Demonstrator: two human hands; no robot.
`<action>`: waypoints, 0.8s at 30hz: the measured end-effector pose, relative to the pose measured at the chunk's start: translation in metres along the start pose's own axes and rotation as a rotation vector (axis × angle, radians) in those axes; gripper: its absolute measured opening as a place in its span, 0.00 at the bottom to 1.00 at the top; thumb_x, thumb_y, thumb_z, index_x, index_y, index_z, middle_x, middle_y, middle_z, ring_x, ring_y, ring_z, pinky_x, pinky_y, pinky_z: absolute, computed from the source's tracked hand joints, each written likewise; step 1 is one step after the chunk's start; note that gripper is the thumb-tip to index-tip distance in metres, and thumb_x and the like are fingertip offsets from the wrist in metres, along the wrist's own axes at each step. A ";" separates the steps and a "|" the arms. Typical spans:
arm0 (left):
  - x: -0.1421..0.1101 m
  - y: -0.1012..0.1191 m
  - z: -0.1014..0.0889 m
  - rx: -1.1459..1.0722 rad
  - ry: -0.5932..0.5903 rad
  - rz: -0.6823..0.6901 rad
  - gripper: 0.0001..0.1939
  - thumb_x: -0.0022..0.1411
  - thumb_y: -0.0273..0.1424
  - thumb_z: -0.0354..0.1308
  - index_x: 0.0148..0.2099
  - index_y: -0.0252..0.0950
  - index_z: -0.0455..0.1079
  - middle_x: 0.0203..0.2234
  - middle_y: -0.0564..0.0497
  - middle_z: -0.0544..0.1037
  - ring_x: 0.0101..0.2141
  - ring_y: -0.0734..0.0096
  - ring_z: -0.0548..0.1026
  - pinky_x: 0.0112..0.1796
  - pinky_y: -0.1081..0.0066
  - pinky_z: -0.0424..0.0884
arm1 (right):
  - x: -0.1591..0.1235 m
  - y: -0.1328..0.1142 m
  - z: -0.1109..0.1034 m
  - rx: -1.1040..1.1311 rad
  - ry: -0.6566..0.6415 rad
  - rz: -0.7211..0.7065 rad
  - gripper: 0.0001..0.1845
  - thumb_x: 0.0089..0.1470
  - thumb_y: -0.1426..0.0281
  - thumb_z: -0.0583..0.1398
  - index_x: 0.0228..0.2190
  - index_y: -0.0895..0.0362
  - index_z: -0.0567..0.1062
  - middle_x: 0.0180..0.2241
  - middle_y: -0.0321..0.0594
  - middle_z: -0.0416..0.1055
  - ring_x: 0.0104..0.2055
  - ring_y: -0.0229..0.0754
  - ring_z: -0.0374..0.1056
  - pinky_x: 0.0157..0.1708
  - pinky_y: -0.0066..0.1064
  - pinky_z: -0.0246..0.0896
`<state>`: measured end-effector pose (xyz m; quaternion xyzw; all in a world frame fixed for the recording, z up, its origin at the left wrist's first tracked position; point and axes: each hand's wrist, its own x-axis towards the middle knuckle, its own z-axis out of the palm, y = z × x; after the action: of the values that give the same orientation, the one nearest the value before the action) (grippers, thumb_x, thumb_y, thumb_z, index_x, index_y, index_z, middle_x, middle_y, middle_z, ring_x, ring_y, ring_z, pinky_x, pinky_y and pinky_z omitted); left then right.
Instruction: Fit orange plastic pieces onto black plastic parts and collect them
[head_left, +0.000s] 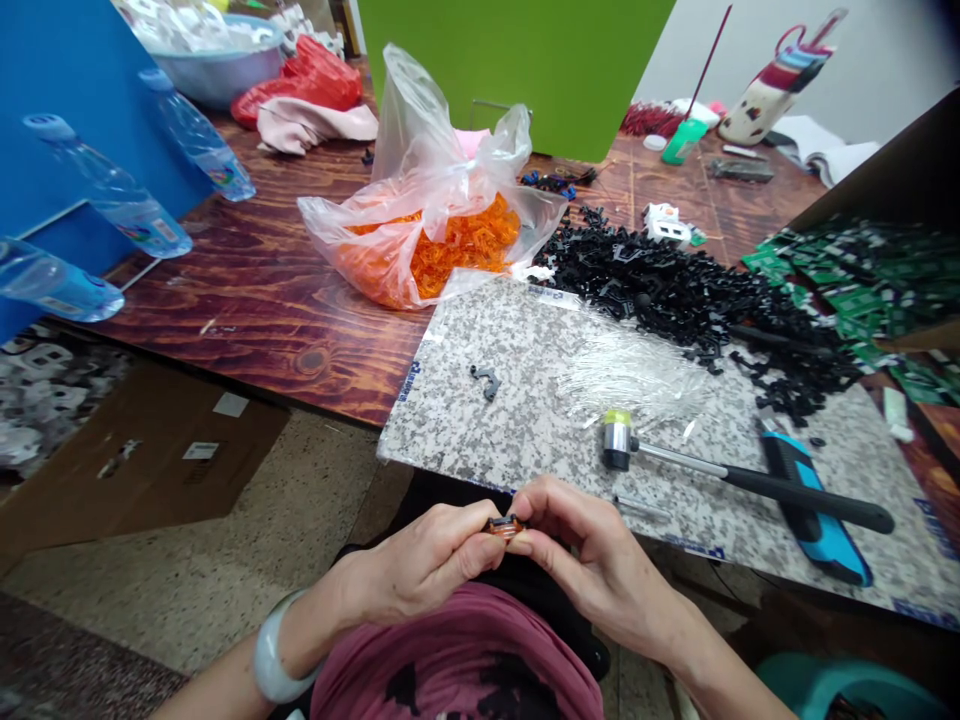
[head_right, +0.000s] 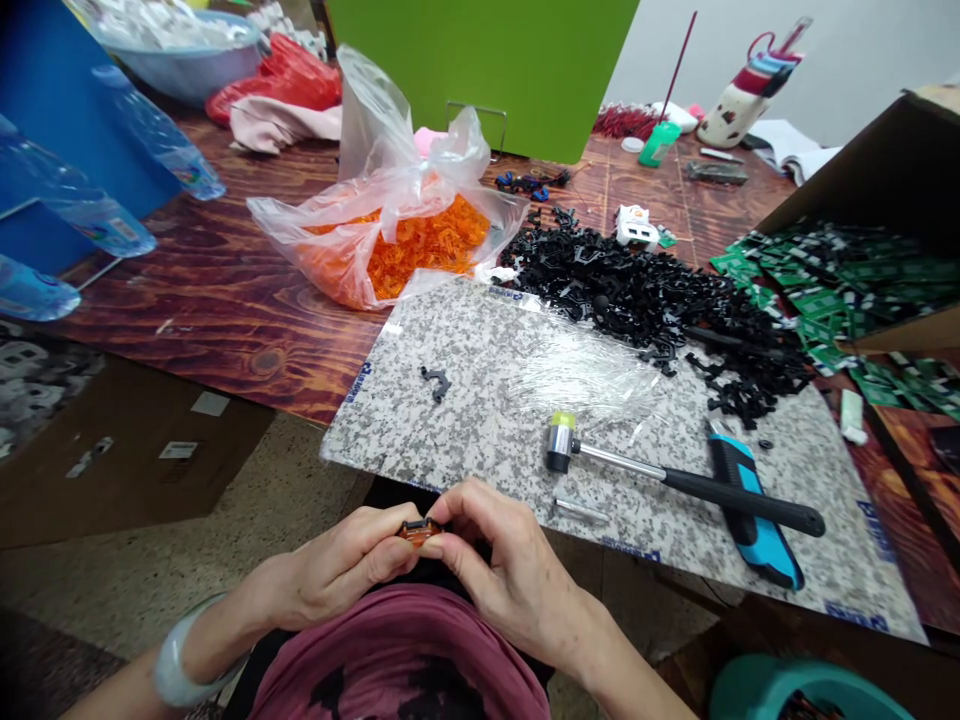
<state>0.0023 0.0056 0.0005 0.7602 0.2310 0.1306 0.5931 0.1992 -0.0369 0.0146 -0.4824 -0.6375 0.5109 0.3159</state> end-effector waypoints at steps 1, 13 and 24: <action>0.000 0.000 0.000 0.005 -0.004 0.007 0.20 0.70 0.43 0.33 0.33 0.37 0.56 0.25 0.55 0.62 0.25 0.73 0.60 0.27 0.73 0.58 | 0.000 0.000 0.000 0.005 -0.006 0.007 0.05 0.60 0.67 0.56 0.34 0.56 0.68 0.28 0.35 0.65 0.28 0.35 0.60 0.28 0.26 0.58; 0.004 0.007 -0.003 0.051 -0.009 0.030 0.18 0.71 0.36 0.34 0.33 0.35 0.60 0.23 0.55 0.63 0.24 0.74 0.62 0.28 0.75 0.62 | -0.003 0.002 -0.003 0.087 -0.035 0.033 0.06 0.60 0.66 0.56 0.36 0.56 0.70 0.33 0.38 0.67 0.32 0.37 0.64 0.34 0.28 0.61; 0.007 0.008 -0.002 0.084 -0.073 0.047 0.15 0.71 0.33 0.35 0.32 0.37 0.55 0.24 0.56 0.61 0.24 0.74 0.61 0.27 0.75 0.60 | -0.003 0.002 -0.005 0.027 0.024 -0.004 0.06 0.58 0.66 0.58 0.32 0.56 0.72 0.28 0.37 0.69 0.30 0.36 0.64 0.31 0.27 0.59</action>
<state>0.0089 0.0091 0.0086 0.7939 0.1963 0.1068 0.5655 0.2053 -0.0383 0.0141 -0.4828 -0.6276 0.5133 0.3309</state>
